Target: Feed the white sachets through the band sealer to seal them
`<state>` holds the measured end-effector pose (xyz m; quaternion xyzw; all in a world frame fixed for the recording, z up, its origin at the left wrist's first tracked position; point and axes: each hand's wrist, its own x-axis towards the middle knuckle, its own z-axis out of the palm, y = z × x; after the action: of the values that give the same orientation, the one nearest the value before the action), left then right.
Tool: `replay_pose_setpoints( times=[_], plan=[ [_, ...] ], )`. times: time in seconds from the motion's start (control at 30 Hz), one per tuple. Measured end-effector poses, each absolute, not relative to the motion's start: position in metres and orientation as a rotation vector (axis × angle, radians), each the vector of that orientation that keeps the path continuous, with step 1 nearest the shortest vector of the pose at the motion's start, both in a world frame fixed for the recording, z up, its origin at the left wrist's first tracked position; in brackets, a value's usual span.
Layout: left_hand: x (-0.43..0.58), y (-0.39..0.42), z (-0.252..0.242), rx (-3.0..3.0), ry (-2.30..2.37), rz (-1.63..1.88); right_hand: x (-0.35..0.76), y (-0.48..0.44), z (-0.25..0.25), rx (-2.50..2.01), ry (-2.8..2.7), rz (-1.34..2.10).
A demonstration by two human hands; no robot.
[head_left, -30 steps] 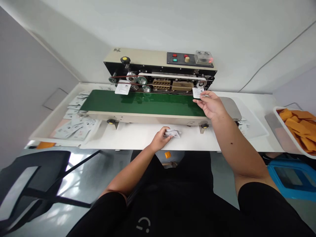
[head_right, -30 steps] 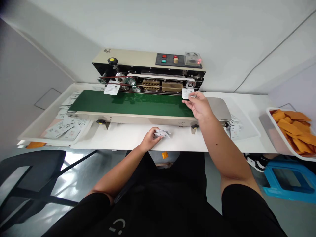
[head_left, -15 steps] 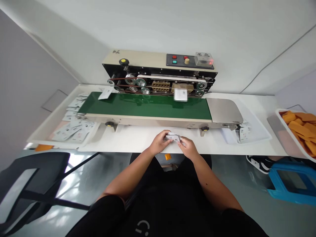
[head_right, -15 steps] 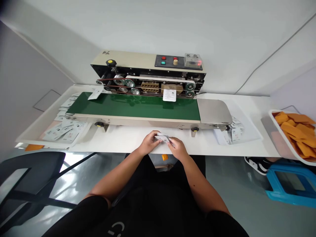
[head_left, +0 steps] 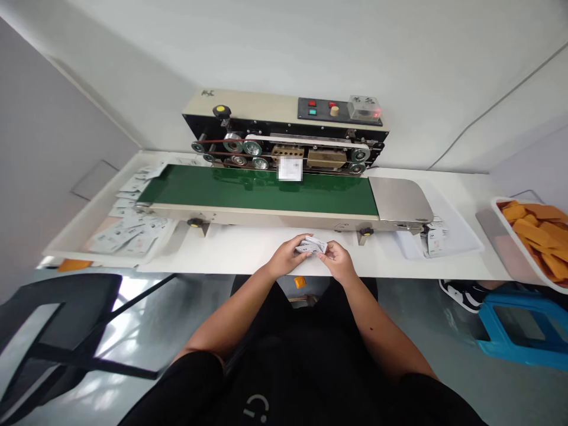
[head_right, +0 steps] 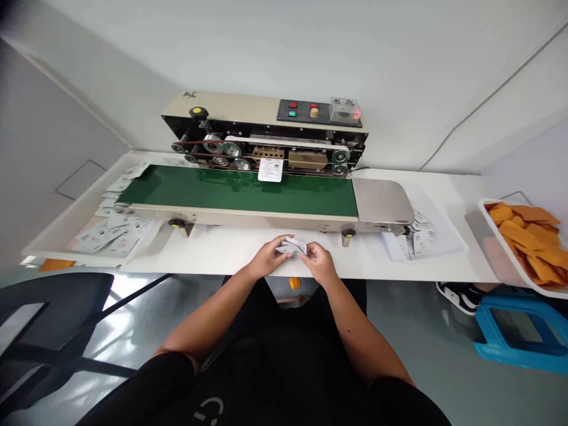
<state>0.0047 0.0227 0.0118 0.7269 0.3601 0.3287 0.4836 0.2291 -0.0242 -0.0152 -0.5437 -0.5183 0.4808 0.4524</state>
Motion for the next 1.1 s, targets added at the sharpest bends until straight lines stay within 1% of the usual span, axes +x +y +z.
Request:
replay_pose_setpoints(
  times=[0.1,0.33,0.47,0.53,0.63,0.7,0.83,0.93,1.1],
  plan=[
    [0.004,0.025,0.011,1.877,0.886,0.817,0.227,-0.023,-0.014,-1.321,-1.218,1.237],
    [0.005,0.027,0.009,1.931,0.904,0.814,0.232,-0.021,-0.004,-1.355,-1.423,0.996],
    [0.005,0.026,0.01,1.896,0.922,0.871,0.233,-0.029,0.007,-1.359,-1.184,0.964],
    [0.005,0.026,0.011,1.899,0.951,0.893,0.237,-0.032,0.023,-1.353,-1.013,0.955],
    [0.005,0.027,0.012,1.914,0.964,0.902,0.251,-0.029,0.064,-1.226,-0.845,0.916],
    [0.005,0.027,0.013,1.923,0.954,0.888,0.266,-0.018,0.097,-1.153,-0.802,0.905],
    [0.004,0.026,0.012,1.931,0.967,0.876,0.299,0.021,0.151,-1.224,-0.819,0.968],
    [0.004,0.026,0.011,1.938,0.967,0.868,0.319,0.053,0.167,-1.289,-0.839,1.054],
    [0.004,0.025,0.011,1.958,0.958,0.861,0.332,0.092,0.169,-1.342,-0.746,1.11]
  ],
)
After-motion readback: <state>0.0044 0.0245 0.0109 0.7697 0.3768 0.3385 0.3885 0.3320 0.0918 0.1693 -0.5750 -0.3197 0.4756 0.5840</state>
